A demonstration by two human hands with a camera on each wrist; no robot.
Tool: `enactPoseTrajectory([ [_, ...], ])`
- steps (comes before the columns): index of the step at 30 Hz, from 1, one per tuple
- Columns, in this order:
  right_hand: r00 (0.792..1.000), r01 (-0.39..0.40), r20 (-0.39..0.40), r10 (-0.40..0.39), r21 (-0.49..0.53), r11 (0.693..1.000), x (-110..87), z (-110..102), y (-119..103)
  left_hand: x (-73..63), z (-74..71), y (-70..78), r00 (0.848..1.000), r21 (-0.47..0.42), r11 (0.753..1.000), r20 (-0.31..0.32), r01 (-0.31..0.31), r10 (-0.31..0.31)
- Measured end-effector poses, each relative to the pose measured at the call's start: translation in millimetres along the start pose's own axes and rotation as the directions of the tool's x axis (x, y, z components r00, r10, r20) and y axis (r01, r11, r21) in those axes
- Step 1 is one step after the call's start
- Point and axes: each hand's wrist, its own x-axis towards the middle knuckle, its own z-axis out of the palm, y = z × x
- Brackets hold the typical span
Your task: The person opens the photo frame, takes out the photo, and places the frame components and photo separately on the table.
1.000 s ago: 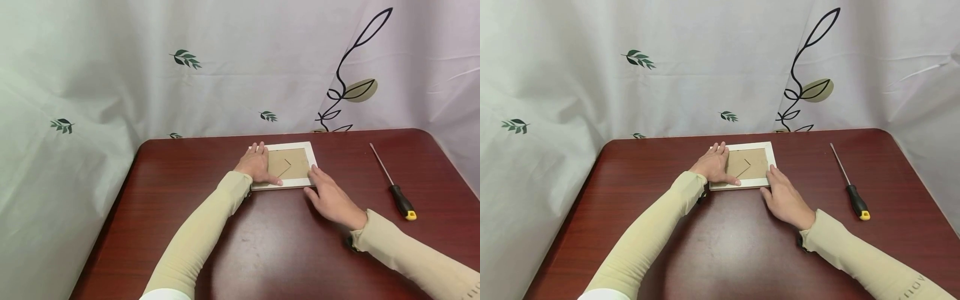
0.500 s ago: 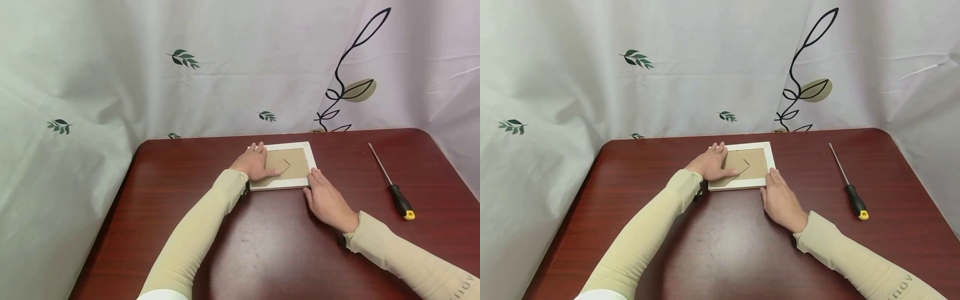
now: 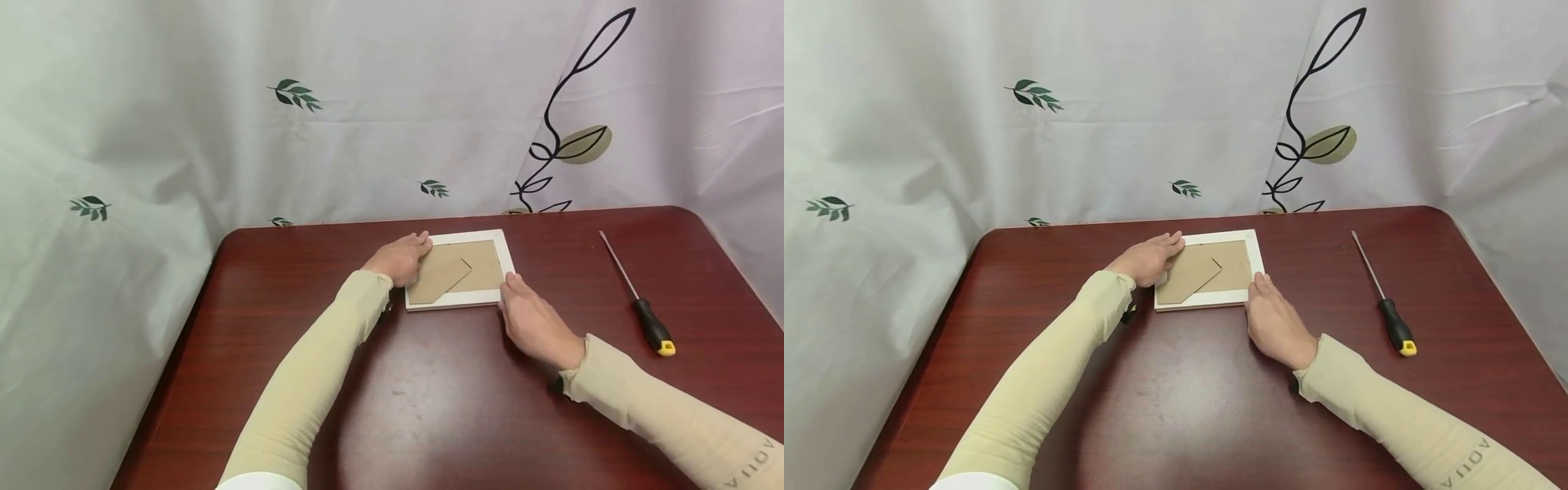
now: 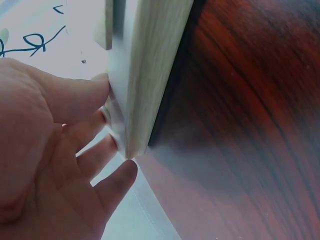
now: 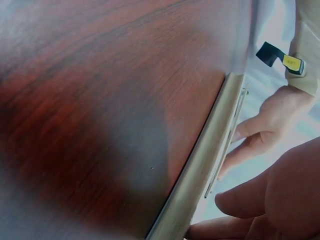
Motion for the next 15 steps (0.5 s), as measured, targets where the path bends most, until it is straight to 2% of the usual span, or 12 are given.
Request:
enactPoseTrajectory([
  [4, 1.0, -0.013, 0.023, 0.013, 0.006, 1.0, 0.9, -1.9, 0.5, -1.3, -1.2, 0.5, 1.0, -0.001, 1.0, 0.001, 0.013, -0.013],
  [10, 0.999, -0.031, 0.011, 0.031, 0.032, 0.999, 6.4, -2.9, 11.9, -4.6, -0.7, 2.8, 0.997, -0.028, 0.996, -0.009, 0.082, -0.083],
  [15, 0.997, -0.072, 0.025, 0.071, 0.064, 0.995, 11.4, -7.1, 20.3, -6.7, 0.1, 6.8, 0.994, -0.023, 0.994, -0.015, 0.111, -0.112],
])
